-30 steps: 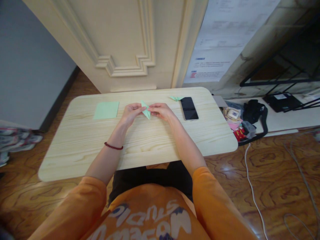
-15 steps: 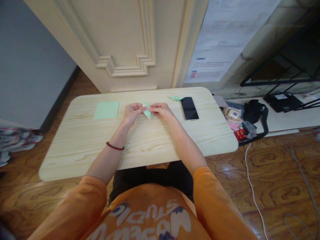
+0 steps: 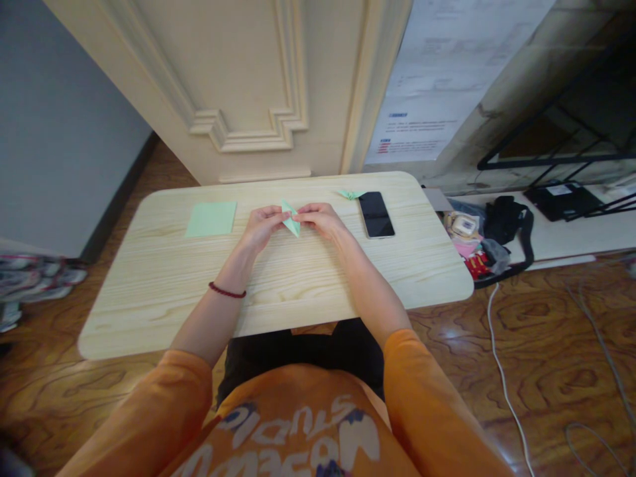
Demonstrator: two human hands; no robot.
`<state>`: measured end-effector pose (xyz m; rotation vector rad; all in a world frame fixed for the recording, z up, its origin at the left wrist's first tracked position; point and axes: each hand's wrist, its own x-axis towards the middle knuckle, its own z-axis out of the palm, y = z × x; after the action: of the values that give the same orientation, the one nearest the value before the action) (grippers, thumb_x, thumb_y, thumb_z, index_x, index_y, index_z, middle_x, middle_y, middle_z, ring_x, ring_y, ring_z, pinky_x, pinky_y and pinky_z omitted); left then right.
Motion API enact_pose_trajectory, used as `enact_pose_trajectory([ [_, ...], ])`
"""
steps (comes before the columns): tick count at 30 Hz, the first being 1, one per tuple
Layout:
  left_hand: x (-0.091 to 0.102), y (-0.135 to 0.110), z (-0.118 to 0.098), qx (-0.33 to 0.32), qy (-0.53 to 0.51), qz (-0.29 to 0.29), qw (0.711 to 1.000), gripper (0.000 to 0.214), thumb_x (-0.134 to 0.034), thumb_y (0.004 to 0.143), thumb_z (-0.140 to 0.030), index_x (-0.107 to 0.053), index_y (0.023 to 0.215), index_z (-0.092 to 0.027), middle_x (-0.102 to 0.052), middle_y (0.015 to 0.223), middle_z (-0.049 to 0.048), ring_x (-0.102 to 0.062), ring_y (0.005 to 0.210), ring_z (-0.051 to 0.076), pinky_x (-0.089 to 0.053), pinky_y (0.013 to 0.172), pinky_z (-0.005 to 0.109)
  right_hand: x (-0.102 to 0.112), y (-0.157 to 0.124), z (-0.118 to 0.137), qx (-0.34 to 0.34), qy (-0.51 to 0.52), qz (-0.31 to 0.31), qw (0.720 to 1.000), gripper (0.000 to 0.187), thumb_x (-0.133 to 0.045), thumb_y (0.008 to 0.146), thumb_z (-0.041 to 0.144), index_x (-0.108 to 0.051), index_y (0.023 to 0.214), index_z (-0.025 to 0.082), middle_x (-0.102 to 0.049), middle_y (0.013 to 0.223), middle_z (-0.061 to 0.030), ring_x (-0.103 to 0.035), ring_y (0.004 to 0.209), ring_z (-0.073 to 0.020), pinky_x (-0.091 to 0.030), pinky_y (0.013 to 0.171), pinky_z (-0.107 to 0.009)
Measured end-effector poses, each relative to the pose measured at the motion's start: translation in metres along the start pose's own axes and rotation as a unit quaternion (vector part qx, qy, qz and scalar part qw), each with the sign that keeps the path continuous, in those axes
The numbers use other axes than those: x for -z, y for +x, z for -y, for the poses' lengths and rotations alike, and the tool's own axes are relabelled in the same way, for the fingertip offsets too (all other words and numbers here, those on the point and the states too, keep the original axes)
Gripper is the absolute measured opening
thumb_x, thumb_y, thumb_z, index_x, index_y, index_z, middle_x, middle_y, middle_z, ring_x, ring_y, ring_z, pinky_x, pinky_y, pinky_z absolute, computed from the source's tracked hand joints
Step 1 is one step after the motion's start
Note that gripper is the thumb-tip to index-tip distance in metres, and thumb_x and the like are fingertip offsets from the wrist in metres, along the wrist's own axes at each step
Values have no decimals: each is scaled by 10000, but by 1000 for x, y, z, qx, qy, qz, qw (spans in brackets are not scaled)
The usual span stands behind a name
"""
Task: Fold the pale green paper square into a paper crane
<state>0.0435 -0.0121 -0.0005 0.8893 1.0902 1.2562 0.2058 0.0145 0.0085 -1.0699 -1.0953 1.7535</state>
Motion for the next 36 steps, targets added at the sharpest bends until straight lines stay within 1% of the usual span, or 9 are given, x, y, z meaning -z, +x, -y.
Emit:
enact_pose_trajectory([
  [3,-1,-1,-1,7,-16,5,1000,373,-892,436,-312,-708,703,-126,-719,725,31,-656,677,137,-538,743,293,0,0,0,-1,-1,0,1000,353,-924,341,212,-660,573,173,-651,579,28,-597,612,-96,-498,677,-245],
  [6,-2,-2,-1,9,-9,-3,1000,352,-884,464,-304,-706,710,-127,-717,730,30,-659,687,138,-542,761,301,0,1,0,-3,1,-10,1000,373,-923,305,215,-650,555,176,-651,576,28,-599,615,-103,-501,663,-243],
  [9,-2,-2,-1,5,-2,-5,1000,358,-885,487,-315,-698,732,-131,-718,741,28,-667,704,144,-541,774,307,-1,1,-1,1,8,-22,1000,365,-908,330,196,-627,562,175,-635,578,38,-595,612,-97,-493,659,-236],
  [12,-1,0,0,2,16,1,1000,408,-904,468,-345,-698,749,-133,-719,730,30,-669,692,150,-531,748,298,-2,0,-2,9,9,-14,1000,357,-887,372,187,-595,577,179,-614,569,51,-577,596,-86,-473,639,-223],
  [18,1,3,3,-13,26,0,1000,457,-909,421,-429,-709,708,-136,-729,731,47,-656,665,151,-520,714,292,-3,0,-2,16,0,-11,1000,397,-874,355,205,-554,588,187,-600,551,61,-563,587,-88,-450,603,-219],
  [22,-1,4,4,-17,17,2,1000,425,-899,421,-417,-714,682,-137,-721,712,35,-633,639,134,-509,692,276,-4,0,-2,23,-2,-11,1000,389,-871,361,209,-549,579,181,-584,532,62,-546,568,-82,-433,588,-217],
  [27,-2,4,5,-17,7,0,1000,365,-888,448,-376,-711,667,-144,-700,686,12,-612,632,115,-504,693,259,-5,0,-2,18,0,-11,1000,416,-876,345,212,-538,586,185,-599,535,52,-548,567,-90,-421,579,-218],
  [33,0,4,2,-3,-4,1,1000,391,-841,557,-491,-682,657,-148,-691,692,32,-639,682,152,-531,720,302,-3,2,-3,11,-5,-8,1000,410,-875,387,210,-533,609,184,-581,545,56,-542,571,-89,-408,575,-211],
  [36,2,3,0,-3,8,17,1000,409,-851,541,-500,-686,660,-145,-690,693,35,-644,697,156,-531,730,301,-3,1,-3,9,-10,-6,1000,398,-875,414,202,-531,613,183,-584,563,56,-549,587,-89,-420,595,-214],
])
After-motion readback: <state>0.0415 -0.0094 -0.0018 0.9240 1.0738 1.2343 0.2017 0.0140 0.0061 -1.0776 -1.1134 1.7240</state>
